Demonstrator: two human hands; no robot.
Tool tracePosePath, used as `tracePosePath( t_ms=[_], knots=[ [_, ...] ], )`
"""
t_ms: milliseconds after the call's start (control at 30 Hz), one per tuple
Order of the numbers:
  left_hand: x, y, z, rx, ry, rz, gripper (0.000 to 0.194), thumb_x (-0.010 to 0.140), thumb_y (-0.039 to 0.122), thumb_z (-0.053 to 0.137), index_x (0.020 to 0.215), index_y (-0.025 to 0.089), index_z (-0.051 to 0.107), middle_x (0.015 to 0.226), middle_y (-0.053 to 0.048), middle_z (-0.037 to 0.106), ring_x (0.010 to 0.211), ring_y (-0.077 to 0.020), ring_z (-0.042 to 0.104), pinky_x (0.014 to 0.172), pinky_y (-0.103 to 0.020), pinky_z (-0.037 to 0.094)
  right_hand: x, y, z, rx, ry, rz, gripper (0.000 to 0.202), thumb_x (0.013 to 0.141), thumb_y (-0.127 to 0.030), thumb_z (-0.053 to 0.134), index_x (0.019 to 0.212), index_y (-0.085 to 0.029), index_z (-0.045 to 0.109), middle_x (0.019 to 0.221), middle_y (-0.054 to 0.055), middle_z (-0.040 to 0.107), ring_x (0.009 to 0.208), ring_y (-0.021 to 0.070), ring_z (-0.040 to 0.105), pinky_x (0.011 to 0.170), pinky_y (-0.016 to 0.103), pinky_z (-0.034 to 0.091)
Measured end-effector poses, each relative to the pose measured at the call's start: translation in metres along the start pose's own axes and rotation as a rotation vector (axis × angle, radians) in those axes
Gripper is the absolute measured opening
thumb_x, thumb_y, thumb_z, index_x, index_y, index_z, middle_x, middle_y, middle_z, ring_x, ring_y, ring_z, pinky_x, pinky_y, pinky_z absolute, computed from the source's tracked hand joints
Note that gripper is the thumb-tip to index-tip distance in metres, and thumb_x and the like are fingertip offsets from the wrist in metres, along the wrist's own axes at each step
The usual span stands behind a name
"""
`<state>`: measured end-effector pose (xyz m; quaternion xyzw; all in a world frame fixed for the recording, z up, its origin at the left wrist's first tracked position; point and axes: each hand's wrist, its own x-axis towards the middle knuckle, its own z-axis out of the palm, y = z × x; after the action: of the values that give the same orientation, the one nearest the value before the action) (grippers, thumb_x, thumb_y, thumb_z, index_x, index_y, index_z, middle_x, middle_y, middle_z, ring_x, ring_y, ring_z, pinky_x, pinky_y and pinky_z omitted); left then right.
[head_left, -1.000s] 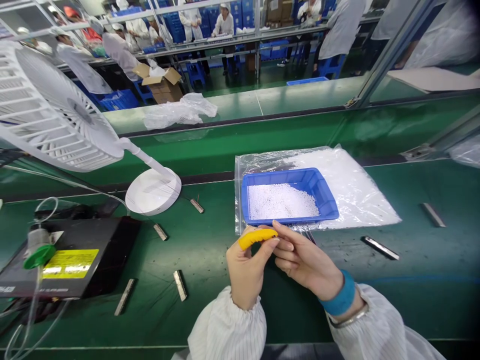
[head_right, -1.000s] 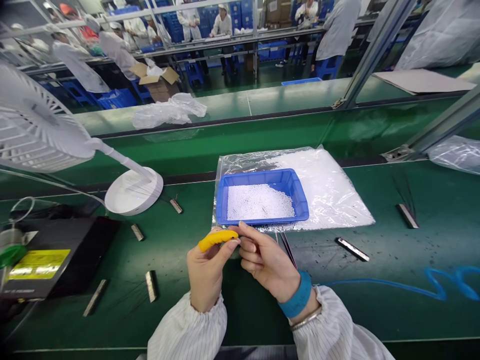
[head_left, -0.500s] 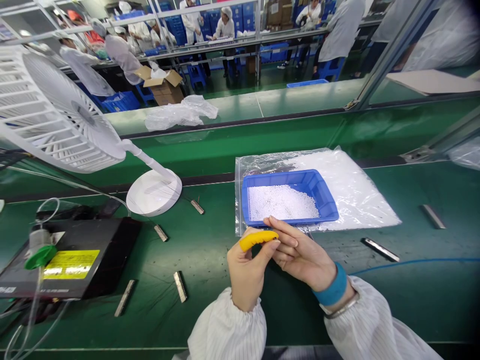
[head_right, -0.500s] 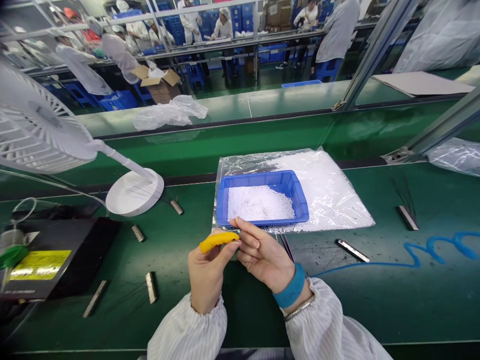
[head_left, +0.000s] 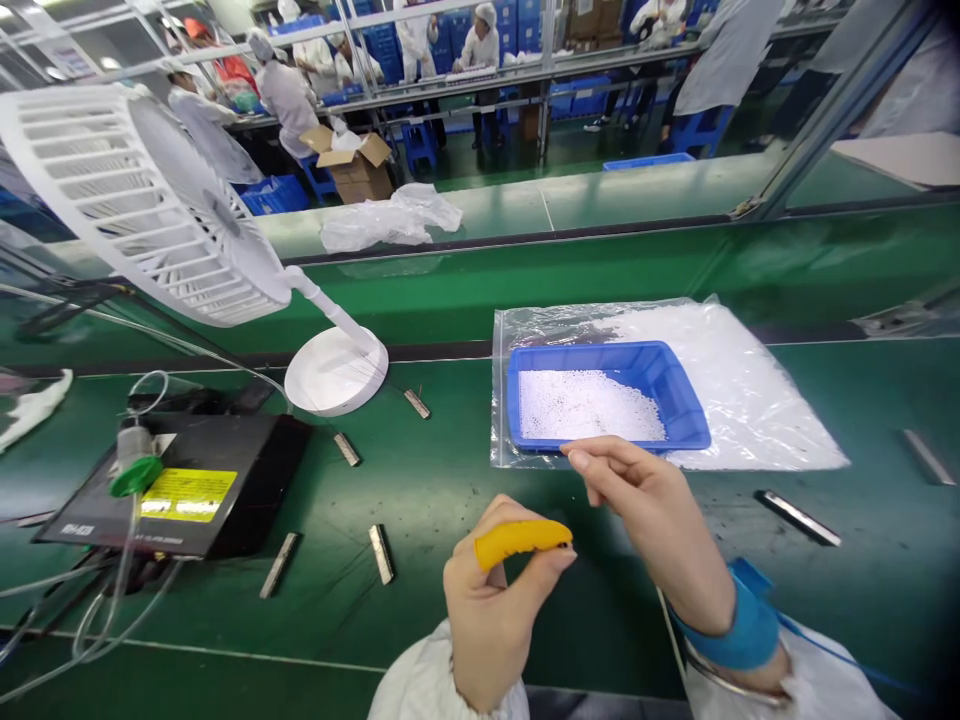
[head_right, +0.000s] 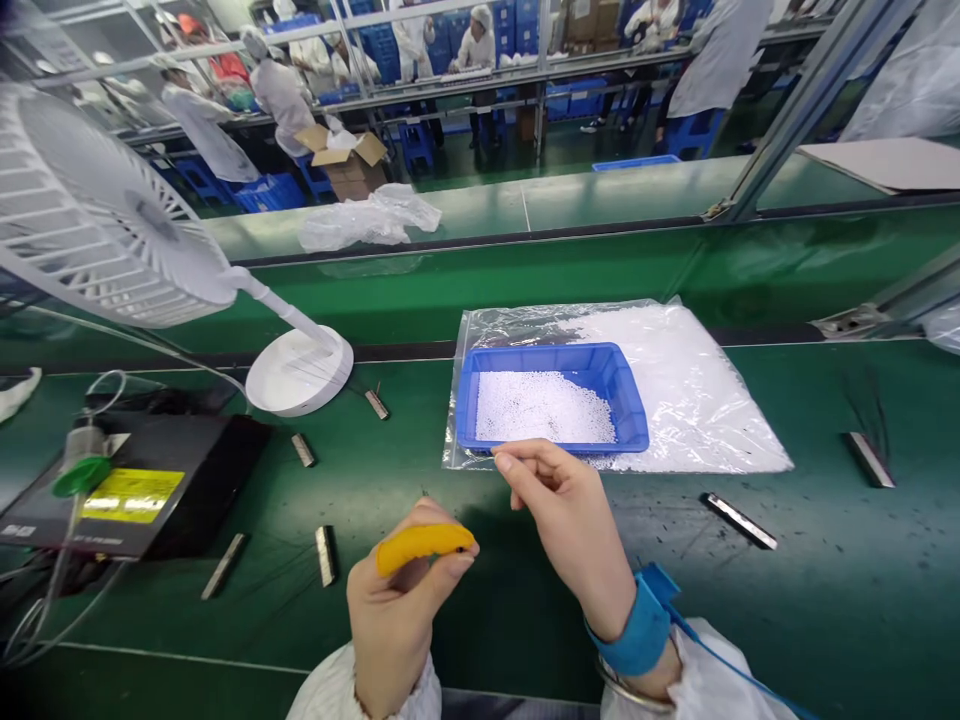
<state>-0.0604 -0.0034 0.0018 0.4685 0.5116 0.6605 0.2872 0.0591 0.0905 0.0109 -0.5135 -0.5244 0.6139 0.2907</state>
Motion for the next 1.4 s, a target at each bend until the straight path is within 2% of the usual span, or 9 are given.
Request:
tracePosePath(
  t_ms=[133,233,367,500,833,967,1033,1100,1400],
  knots=[
    [0.0,-0.009,-0.004,-0.012,0.038,-0.084,0.002,0.078,0.014,0.068,0.078,0.015,0.067,0.073,0.0,0.062,0.073,-0.003,0.058,0.069,-0.011,0.051,0.003,-0.001,0.001,-0.675,0.232,-0.458,0.027,0.088,-0.041,0.051,0.101,-0.023,0.068,0.099,0.002,0.062,0.095,0.0109,0.052,0.086,0.027,0.042],
    [-0.002,-0.016,-0.004,-0.033,0.041,-0.161,0.007,0.077,0.018,0.069,0.074,0.013,0.066,0.072,-0.001,0.06,0.071,-0.0024,0.057,0.067,-0.01,0.049,0.017,-0.007,0.004,-0.89,0.097,-0.498,0.031,0.091,-0.036,0.046,0.109,-0.022,0.066,0.116,0.004,0.059,0.114,0.0185,0.047,0.099,0.037,0.038],
    [-0.004,-0.025,-0.005,-0.077,0.023,-0.247,0.014,0.078,0.024,0.069,0.073,0.011,0.066,0.071,-0.001,0.058,0.069,-0.0011,0.055,0.066,-0.008,0.047,0.041,-0.015,0.008,-0.937,-0.077,-0.437,0.033,0.084,-0.04,0.057,0.111,-0.023,0.067,0.118,0.003,0.06,0.117,0.0234,0.047,0.1,0.042,0.039],
    [-0.005,-0.032,-0.006,-0.132,0.027,-0.299,0.016,0.077,0.028,0.07,0.074,0.012,0.067,0.071,0.0,0.057,0.069,-0.0004,0.053,0.066,-0.007,0.046,0.055,-0.015,0.008,-0.923,-0.176,-0.417,0.024,0.081,-0.042,0.061,0.096,-0.026,0.072,0.103,0.0,0.066,0.106,0.0172,0.056,0.097,0.034,0.042],
    [-0.004,-0.036,-0.007,-0.176,0.049,-0.374,0.021,0.075,0.032,0.071,0.076,0.011,0.069,0.073,-0.001,0.058,0.07,-0.0019,0.053,0.067,-0.01,0.044,0.045,-0.019,0.006,-0.789,-0.092,-0.546,0.02,0.085,-0.041,0.059,0.085,-0.024,0.071,0.091,-0.006,0.067,0.087,0.0048,0.062,0.084,0.019,0.044],
    [-0.001,-0.035,-0.006,-0.148,0.077,-0.331,0.021,0.075,0.032,0.071,0.076,0.011,0.069,0.073,-0.002,0.059,0.069,-0.002,0.054,0.066,-0.01,0.045,0.008,-0.041,-0.004,-0.775,-0.007,-0.724,0.02,0.088,-0.038,0.055,0.09,-0.025,0.069,0.092,-0.006,0.066,0.089,0.0032,0.058,0.088,0.019,0.038],
    [0.0,-0.035,-0.006,-0.116,0.092,-0.278,0.02,0.076,0.03,0.071,0.076,0.01,0.069,0.073,-0.002,0.059,0.069,-0.0022,0.054,0.066,-0.01,0.045,-0.014,-0.052,-0.013,-0.925,0.033,-0.976,0.015,0.089,-0.031,0.054,0.092,-0.024,0.068,0.086,-0.005,0.065,0.082,0.0019,0.055,0.08,0.018,0.037],
    [0.0,-0.034,-0.005,-0.077,0.094,-0.213,0.018,0.077,0.028,0.07,0.076,0.01,0.068,0.074,-0.003,0.06,0.071,-0.0032,0.055,0.067,-0.012,0.046,-0.032,-0.056,-0.024,-1.063,0.043,-1.083,0.014,0.089,-0.027,0.054,0.094,-0.023,0.066,0.083,-0.002,0.061,0.08,0.0029,0.051,0.077,0.02,0.034],
    [0.003,-0.031,-0.001,0.116,0.044,0.089,0.002,0.079,0.013,0.066,0.08,0.012,0.067,0.078,-0.002,0.064,0.076,-0.0044,0.059,0.07,-0.014,0.049,-0.05,-0.048,-0.05,-1.35,-0.06,-1.02,0.016,0.091,-0.027,0.049,0.092,-0.022,0.063,0.075,0.001,0.051,0.075,0.0059,0.041,0.082,0.027,0.029]
  ],
)
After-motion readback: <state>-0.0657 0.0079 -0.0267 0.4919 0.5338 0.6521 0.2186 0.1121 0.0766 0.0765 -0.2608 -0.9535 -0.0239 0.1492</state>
